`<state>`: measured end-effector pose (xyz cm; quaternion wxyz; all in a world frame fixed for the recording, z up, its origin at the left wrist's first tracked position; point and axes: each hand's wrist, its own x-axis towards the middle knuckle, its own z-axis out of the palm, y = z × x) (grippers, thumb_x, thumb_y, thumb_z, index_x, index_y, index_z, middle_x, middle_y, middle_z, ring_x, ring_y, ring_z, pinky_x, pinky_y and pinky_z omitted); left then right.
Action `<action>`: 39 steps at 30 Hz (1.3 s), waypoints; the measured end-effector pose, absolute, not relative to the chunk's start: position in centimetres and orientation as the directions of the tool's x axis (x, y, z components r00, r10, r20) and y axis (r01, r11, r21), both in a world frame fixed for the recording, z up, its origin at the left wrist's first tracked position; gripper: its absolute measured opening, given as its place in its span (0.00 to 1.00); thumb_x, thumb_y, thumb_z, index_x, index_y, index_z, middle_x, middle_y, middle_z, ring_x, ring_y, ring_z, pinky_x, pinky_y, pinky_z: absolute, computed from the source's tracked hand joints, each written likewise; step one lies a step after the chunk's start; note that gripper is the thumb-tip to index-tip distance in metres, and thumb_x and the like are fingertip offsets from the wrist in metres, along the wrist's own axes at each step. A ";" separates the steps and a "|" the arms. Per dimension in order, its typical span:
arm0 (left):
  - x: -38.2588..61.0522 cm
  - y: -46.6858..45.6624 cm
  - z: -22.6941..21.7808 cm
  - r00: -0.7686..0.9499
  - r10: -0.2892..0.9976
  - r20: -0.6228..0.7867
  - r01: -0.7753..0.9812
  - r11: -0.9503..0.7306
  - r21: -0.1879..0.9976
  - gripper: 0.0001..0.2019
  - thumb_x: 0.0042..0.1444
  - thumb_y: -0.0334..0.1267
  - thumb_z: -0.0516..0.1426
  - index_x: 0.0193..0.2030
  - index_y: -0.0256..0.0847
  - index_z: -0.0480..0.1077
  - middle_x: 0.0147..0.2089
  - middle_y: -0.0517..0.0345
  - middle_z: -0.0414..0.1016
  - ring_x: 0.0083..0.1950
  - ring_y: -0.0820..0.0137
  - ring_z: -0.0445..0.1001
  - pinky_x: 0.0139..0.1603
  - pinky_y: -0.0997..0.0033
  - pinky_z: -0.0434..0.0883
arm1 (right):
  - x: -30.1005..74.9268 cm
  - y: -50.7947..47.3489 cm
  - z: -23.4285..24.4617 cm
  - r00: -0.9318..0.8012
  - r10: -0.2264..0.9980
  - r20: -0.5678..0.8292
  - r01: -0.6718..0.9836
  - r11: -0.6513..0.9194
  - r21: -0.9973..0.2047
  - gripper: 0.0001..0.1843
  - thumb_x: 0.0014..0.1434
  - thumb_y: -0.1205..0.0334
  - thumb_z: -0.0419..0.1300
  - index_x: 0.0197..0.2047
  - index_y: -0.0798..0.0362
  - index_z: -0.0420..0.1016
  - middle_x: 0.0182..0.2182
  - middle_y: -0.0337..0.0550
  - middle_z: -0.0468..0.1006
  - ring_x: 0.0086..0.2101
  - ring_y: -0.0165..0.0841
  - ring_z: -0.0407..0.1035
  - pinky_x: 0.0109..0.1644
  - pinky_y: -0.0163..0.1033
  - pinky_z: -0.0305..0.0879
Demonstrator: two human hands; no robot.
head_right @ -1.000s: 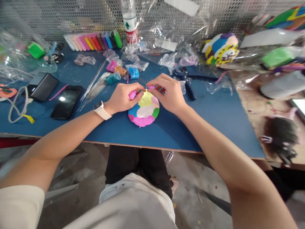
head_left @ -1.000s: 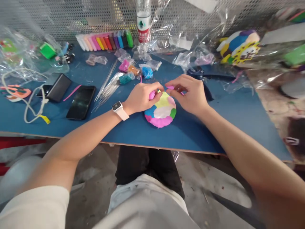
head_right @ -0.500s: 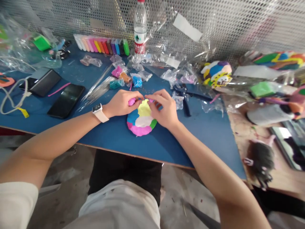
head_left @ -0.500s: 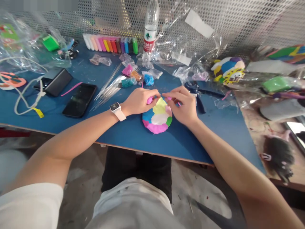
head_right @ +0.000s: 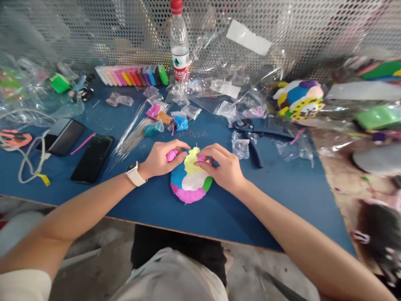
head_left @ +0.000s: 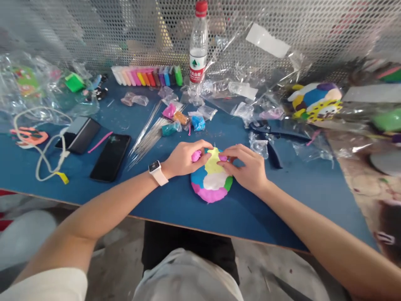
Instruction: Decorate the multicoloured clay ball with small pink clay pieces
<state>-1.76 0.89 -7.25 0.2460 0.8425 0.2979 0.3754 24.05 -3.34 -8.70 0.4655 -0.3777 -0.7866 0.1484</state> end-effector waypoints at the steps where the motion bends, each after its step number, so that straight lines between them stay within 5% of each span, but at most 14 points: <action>1: -1.8 0.9 -7.1 0.530 0.699 0.481 0.319 -0.690 0.650 0.12 0.77 0.47 0.59 0.54 0.44 0.79 0.37 0.60 0.86 0.35 0.71 0.84 0.40 0.71 0.76 | 24.2 -3.4 -8.5 -0.283 0.730 0.622 0.454 0.673 -0.584 0.08 0.69 0.58 0.75 0.49 0.43 0.84 0.45 0.44 0.88 0.35 0.37 0.82 0.35 0.43 0.81; 13: -1.7 1.1 -6.2 0.533 0.718 0.448 0.346 -0.668 0.658 0.10 0.75 0.42 0.60 0.46 0.43 0.81 0.39 0.58 0.88 0.33 0.72 0.83 0.37 0.72 0.78 | 24.7 -3.7 -7.5 -0.265 0.768 0.583 0.446 0.634 -0.632 0.07 0.68 0.58 0.76 0.42 0.43 0.82 0.33 0.38 0.87 0.28 0.37 0.78 0.33 0.45 0.78; 19: -1.4 1.1 -6.8 0.582 0.653 0.484 0.337 -0.736 0.587 0.08 0.74 0.40 0.60 0.47 0.42 0.81 0.42 0.58 0.89 0.36 0.72 0.85 0.40 0.73 0.78 | 25.0 -3.9 -7.9 -0.293 0.779 0.554 0.473 0.621 -0.624 0.02 0.74 0.59 0.69 0.45 0.44 0.82 0.36 0.39 0.88 0.30 0.35 0.78 0.36 0.43 0.76; 24: -1.3 1.2 -7.6 0.602 0.640 0.479 0.372 -0.754 0.541 0.10 0.74 0.43 0.60 0.48 0.44 0.82 0.37 0.59 0.87 0.33 0.71 0.82 0.36 0.71 0.75 | 25.0 -3.4 -7.8 -0.275 0.788 0.551 0.524 0.603 -0.601 0.09 0.77 0.58 0.64 0.43 0.44 0.84 0.32 0.40 0.84 0.29 0.35 0.74 0.38 0.46 0.76; 33: -1.2 1.1 -7.4 0.597 0.662 0.453 0.406 -0.737 0.541 0.14 0.75 0.48 0.57 0.48 0.43 0.82 0.34 0.59 0.85 0.30 0.70 0.80 0.34 0.69 0.72 | 24.4 -3.4 -7.9 -0.333 0.774 0.538 0.573 0.620 -0.536 0.15 0.75 0.61 0.63 0.60 0.41 0.84 0.45 0.47 0.83 0.41 0.42 0.79 0.48 0.52 0.80; 39: -1.0 0.9 -6.8 0.567 0.672 0.476 0.304 -0.708 0.638 0.25 0.81 0.54 0.51 0.42 0.42 0.81 0.24 0.61 0.77 0.24 0.73 0.74 0.30 0.70 0.67 | 25.2 -3.6 -7.3 -0.408 0.748 0.523 0.538 0.660 -0.525 0.10 0.77 0.59 0.63 0.55 0.44 0.86 0.46 0.47 0.85 0.44 0.42 0.81 0.49 0.50 0.78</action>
